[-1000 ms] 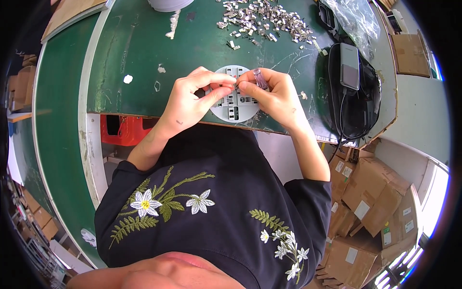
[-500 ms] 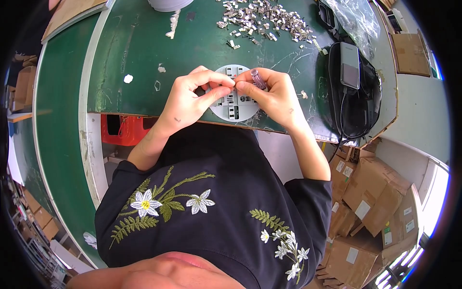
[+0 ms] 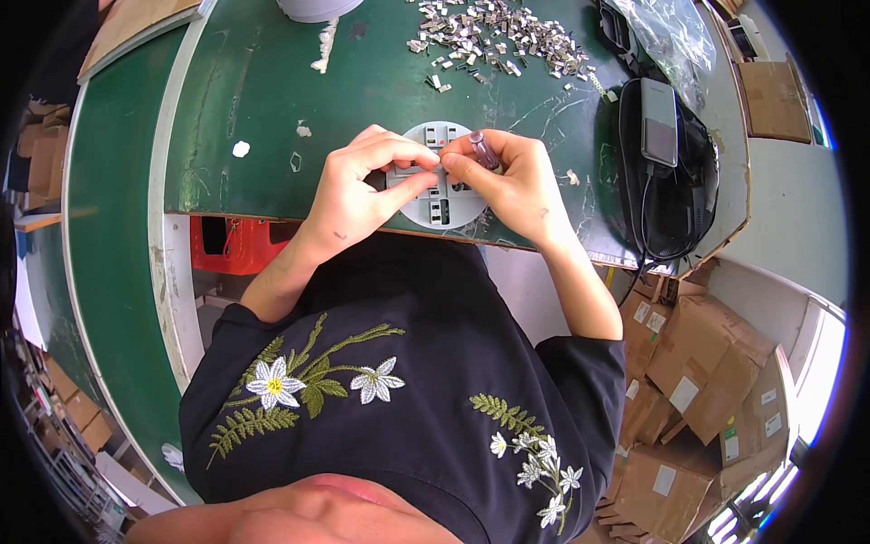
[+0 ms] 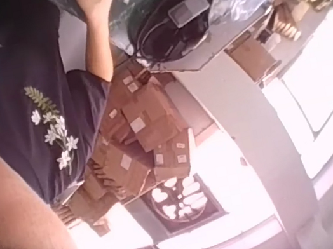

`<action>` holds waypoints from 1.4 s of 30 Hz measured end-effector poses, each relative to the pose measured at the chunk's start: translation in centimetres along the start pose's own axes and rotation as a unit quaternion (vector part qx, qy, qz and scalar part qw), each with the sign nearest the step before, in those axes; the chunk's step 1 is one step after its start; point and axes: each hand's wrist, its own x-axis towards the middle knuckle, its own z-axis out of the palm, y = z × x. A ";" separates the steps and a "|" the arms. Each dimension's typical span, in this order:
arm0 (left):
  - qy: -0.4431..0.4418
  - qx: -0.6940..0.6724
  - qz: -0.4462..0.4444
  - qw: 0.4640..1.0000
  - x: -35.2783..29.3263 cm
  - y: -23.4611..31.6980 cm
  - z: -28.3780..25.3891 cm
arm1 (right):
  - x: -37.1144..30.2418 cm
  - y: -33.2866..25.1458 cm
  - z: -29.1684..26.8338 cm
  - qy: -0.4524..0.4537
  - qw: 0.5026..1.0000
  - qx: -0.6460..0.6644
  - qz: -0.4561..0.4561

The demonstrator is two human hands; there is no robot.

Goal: The person inserts small electronic components into circular bases and presses them firmly into place using a handheld press tool.

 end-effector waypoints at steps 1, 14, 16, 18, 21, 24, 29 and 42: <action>0.012 0.021 0.039 0.999 0.0 -0.2 0.2 | 0.0 0.1 0.1 0.002 1.000 -0.001 0.000; 0.026 0.010 0.026 0.999 -0.3 -0.7 0.0 | -0.1 1.6 -0.3 -0.008 0.986 -0.089 -0.141; 0.007 -0.020 -0.020 1.000 -0.2 -0.5 -0.3 | 0.5 2.8 -0.3 0.014 0.953 -0.122 -0.276; -0.013 -0.049 -0.066 0.997 -0.2 -0.3 -0.4 | 0.9 3.4 -0.3 0.035 0.901 -0.152 -0.405; -0.017 -0.055 -0.073 0.996 -0.2 -0.3 -0.5 | 0.7 3.1 -0.2 0.052 0.880 -0.207 -0.424; -0.020 -0.061 -0.079 0.995 -0.2 -0.4 -0.4 | 0.3 2.9 0.0 0.069 0.856 -0.261 -0.442; 0.013 0.005 0.015 1.000 -0.3 -0.7 0.1 | 0.0 2.6 0.6 0.118 0.850 -0.281 -0.430; 0.018 0.048 0.059 0.997 -0.3 -0.6 0.2 | -0.5 1.7 0.8 0.108 0.844 -0.309 -0.425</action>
